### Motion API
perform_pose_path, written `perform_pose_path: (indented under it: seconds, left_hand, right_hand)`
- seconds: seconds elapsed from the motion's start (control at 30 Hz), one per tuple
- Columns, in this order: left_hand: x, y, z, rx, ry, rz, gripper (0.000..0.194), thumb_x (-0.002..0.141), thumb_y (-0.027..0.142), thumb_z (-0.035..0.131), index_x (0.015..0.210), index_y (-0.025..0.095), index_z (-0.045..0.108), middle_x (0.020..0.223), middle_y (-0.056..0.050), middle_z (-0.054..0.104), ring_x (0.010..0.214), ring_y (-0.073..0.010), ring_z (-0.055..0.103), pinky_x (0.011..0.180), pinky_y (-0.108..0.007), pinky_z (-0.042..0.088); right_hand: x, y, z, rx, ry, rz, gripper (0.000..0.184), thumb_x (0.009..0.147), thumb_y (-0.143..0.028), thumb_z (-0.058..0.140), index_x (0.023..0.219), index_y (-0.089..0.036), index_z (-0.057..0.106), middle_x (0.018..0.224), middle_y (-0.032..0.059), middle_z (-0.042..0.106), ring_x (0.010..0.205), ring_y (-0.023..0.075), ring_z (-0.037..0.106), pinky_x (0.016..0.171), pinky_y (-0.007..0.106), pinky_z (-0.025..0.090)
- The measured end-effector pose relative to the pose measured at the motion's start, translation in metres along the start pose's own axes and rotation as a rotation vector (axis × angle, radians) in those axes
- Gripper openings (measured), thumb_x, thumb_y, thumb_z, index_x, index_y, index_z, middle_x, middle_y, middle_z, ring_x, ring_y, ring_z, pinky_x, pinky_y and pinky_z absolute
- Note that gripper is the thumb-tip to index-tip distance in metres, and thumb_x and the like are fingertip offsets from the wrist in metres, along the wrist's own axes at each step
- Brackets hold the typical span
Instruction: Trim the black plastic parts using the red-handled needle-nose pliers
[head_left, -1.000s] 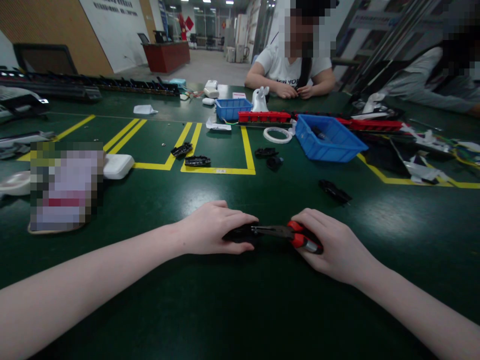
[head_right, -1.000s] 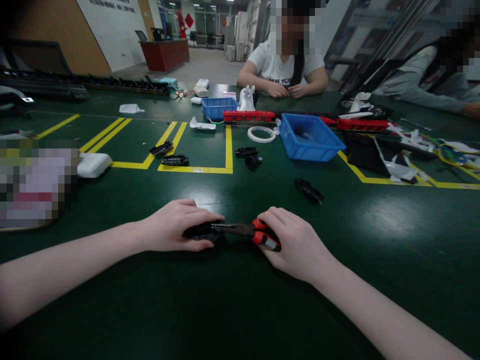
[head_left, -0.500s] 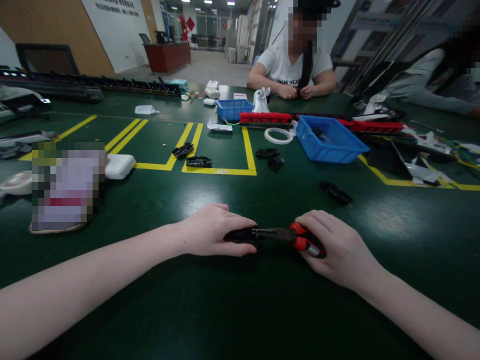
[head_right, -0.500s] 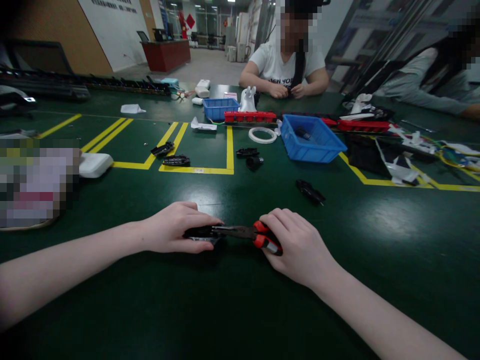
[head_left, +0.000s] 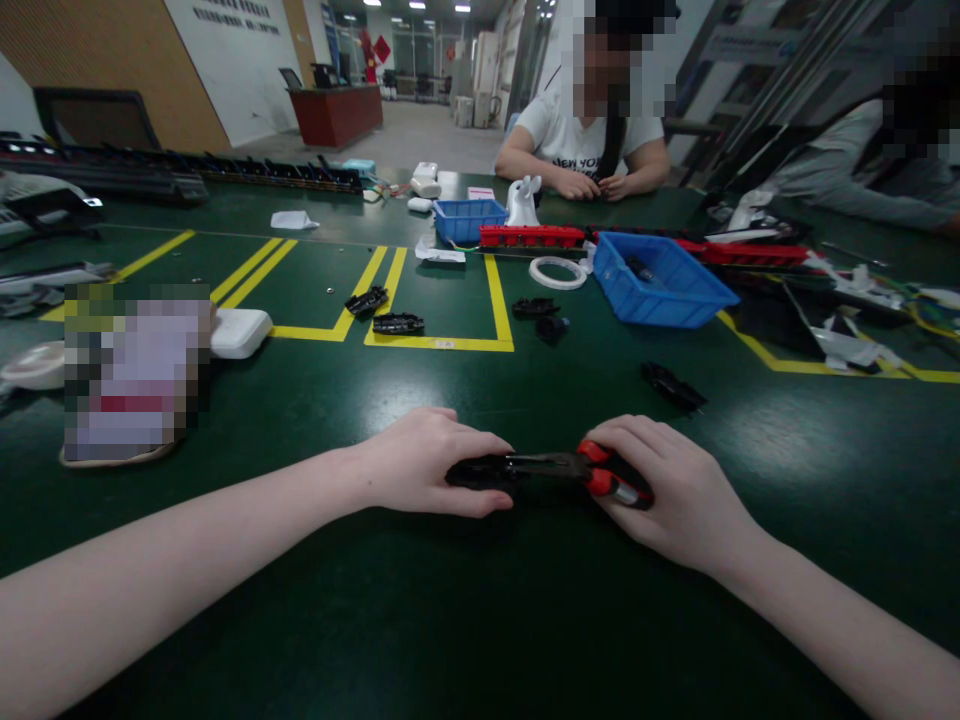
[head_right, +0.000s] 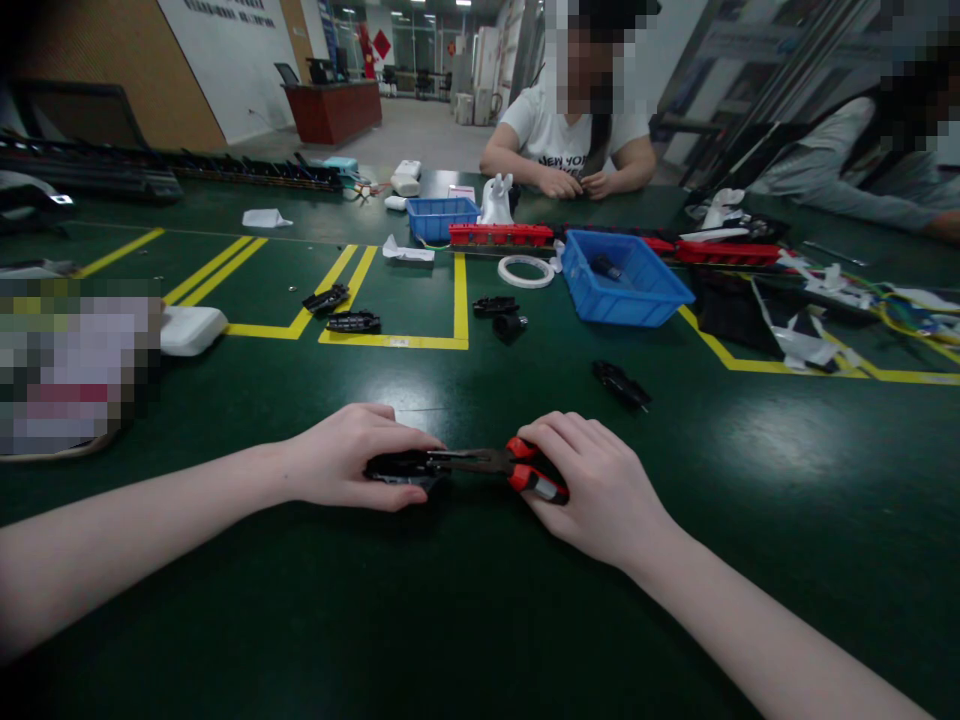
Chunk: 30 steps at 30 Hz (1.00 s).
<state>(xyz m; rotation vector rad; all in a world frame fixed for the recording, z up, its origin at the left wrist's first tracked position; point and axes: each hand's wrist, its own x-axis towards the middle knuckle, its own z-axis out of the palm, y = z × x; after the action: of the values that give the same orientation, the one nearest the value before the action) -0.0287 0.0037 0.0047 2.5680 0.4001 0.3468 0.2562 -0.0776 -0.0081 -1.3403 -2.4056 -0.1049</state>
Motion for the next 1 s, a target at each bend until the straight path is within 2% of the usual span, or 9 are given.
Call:
perform_pose_path:
  seconds: [0.37,0.6,0.83,1.0]
  left_hand:
    - [-0.0016,0.0007,0.0017,0.038,0.023,0.014,0.036,0.094,0.045,0.058,0.115,0.017,0.065,0.080,0.000,0.070,0.059,-0.0117,0.056,0.068,-0.027,0.042]
    - [-0.0020,-0.0011,0.0006,0.021,0.000,0.021,0.037,0.094,0.044,0.058,0.117,0.017,0.064,0.080,0.000,0.069,0.059,-0.0119,0.055,0.064,-0.026,0.040]
    - [-0.0031,0.0005,0.0047,0.114,0.076,-0.005,0.057,0.092,0.047,0.059,0.141,0.019,0.048,0.078,-0.001,0.068,0.059,-0.0151,0.057,0.057,-0.025,0.037]
    - [-0.0027,-0.0011,0.0066,0.144,0.075,0.041,0.050,0.094,0.044,0.057,0.139,0.021,0.052,0.081,0.000,0.070,0.059,-0.0140,0.055,0.060,-0.025,0.037]
  right_hand:
    - [-0.0029,-0.0003,0.0008,-0.015,-0.003,-0.047,0.031,0.077,-0.021,0.056,0.109,-0.019,0.057,0.099,0.0102,0.066,0.084,0.0241,0.062,0.069,0.037,0.052]
    - [-0.0014,-0.0050,-0.0040,-0.116,0.011,-0.097,0.033,0.076,-0.016,0.055,0.108,-0.016,0.055,0.098,0.0119,0.064,0.082,0.0244,0.062,0.067,0.037,0.053]
    - [-0.0014,-0.0014,0.0003,-0.007,-0.011,-0.043,0.029,0.078,-0.018,0.057,0.106,-0.018,0.055,0.098,0.0094,0.063,0.082,0.0221,0.060,0.068,0.036,0.052]
    - [-0.0020,0.0008,0.0023,0.056,-0.025,0.001,0.027,0.078,-0.020,0.059,0.105,-0.020,0.056,0.097,0.0077,0.063,0.082,0.0214,0.060,0.068,0.035,0.050]
